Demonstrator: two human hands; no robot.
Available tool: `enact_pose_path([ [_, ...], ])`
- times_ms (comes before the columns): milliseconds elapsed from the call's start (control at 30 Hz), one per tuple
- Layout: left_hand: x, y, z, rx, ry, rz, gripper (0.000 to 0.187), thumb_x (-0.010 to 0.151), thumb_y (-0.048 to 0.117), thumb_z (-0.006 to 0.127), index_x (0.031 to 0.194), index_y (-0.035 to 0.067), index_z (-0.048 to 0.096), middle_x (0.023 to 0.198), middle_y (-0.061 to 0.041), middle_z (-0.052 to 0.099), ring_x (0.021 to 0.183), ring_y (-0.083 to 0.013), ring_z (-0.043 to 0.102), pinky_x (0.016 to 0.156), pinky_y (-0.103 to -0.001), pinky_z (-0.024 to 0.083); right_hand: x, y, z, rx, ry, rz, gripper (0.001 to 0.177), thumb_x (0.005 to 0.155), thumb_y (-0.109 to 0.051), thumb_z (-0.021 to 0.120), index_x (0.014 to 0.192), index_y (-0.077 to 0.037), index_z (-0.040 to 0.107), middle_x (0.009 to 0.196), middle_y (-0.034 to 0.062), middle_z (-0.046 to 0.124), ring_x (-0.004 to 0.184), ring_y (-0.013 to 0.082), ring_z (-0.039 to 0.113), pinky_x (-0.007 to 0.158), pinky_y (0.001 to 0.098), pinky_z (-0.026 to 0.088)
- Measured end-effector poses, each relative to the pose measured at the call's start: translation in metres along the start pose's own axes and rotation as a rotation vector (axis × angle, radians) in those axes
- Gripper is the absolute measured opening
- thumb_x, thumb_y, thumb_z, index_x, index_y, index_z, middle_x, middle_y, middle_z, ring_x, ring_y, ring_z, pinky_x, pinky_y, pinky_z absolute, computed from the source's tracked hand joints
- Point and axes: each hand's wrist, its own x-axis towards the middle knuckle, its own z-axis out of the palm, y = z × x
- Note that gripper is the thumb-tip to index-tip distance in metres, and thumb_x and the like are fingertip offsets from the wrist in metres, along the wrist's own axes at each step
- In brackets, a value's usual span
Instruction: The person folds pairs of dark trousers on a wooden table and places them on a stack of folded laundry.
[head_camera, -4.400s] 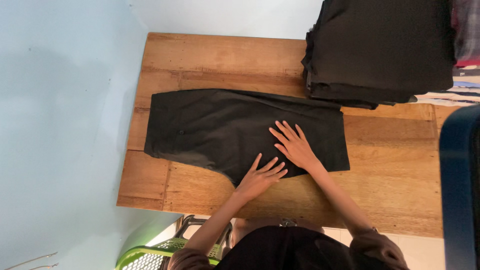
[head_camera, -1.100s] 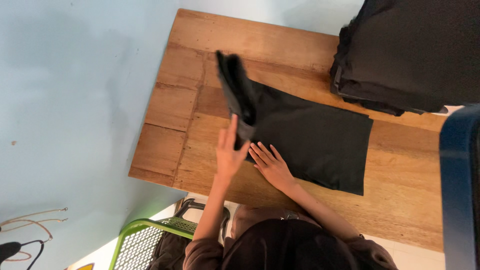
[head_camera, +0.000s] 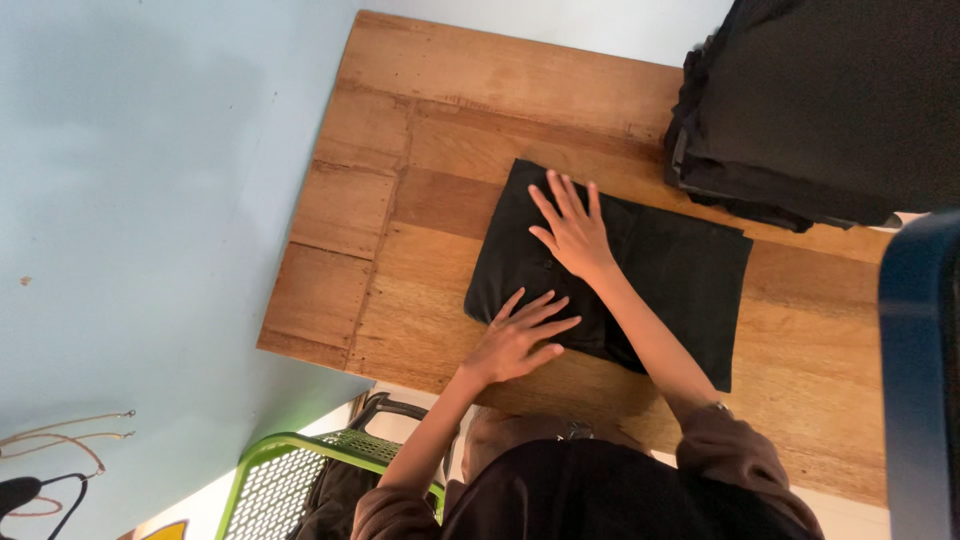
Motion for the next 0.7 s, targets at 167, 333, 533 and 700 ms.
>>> enact_pose_path([
  [167, 0.003, -0.026, -0.034, 0.098, 0.489, -0.493, 0.046, 0.103, 0.027, 0.060, 0.147, 0.014, 0.059, 0.143, -0.013, 0.061, 0.131, -0.0342, 0.057, 0.110, -0.047, 0.049, -0.111, -0.023, -0.039, 0.122, -0.101, 0.250, 0.095, 0.091, -0.065, 0.053, 0.162, -0.013, 0.017, 0.164, 0.0308, 0.001, 0.148, 0.0556, 0.006, 0.114, 0.0698, 0.009],
  [333, 0.024, -0.068, -0.040, -0.296, 0.290, -0.638, 0.066, 0.094, 0.025, 0.073, 0.149, -0.002, 0.046, 0.136, -0.025, 0.062, 0.121, -0.0377, 0.064, 0.098, -0.042, 0.052, -0.136, -0.027, -0.017, 0.222, -0.052, 0.344, 0.083, 0.102, -0.057, 0.044, 0.167, -0.015, 0.013, 0.171, 0.0271, 0.002, 0.156, 0.0506, 0.007, 0.121, 0.0682, 0.009],
  [533, 0.026, -0.063, -0.096, -0.936, 0.285, -0.584, 0.069, 0.089, 0.008, 0.071, 0.151, -0.005, 0.045, 0.140, -0.023, 0.063, 0.124, -0.0277, 0.064, 0.103, -0.037, 0.053, -0.093, -0.064, -0.003, 0.266, -0.054, 0.246, 0.076, 0.107, -0.050, 0.042, 0.165, -0.009, 0.015, 0.170, 0.0269, 0.006, 0.156, 0.0476, 0.010, 0.124, 0.0614, 0.012],
  [700, 0.033, -0.008, -0.119, -0.966, 0.215, -0.403, 0.083, 0.090, 0.005, 0.070, 0.163, 0.000, 0.030, 0.129, -0.008, 0.058, 0.111, -0.0151, 0.058, 0.092, -0.029, 0.050, -0.077, -0.059, -0.039, 0.641, -0.242, 0.200, 0.070, 0.106, -0.043, 0.041, 0.163, -0.009, 0.018, 0.170, 0.0221, 0.012, 0.156, 0.0385, 0.018, 0.125, 0.0513, 0.018],
])
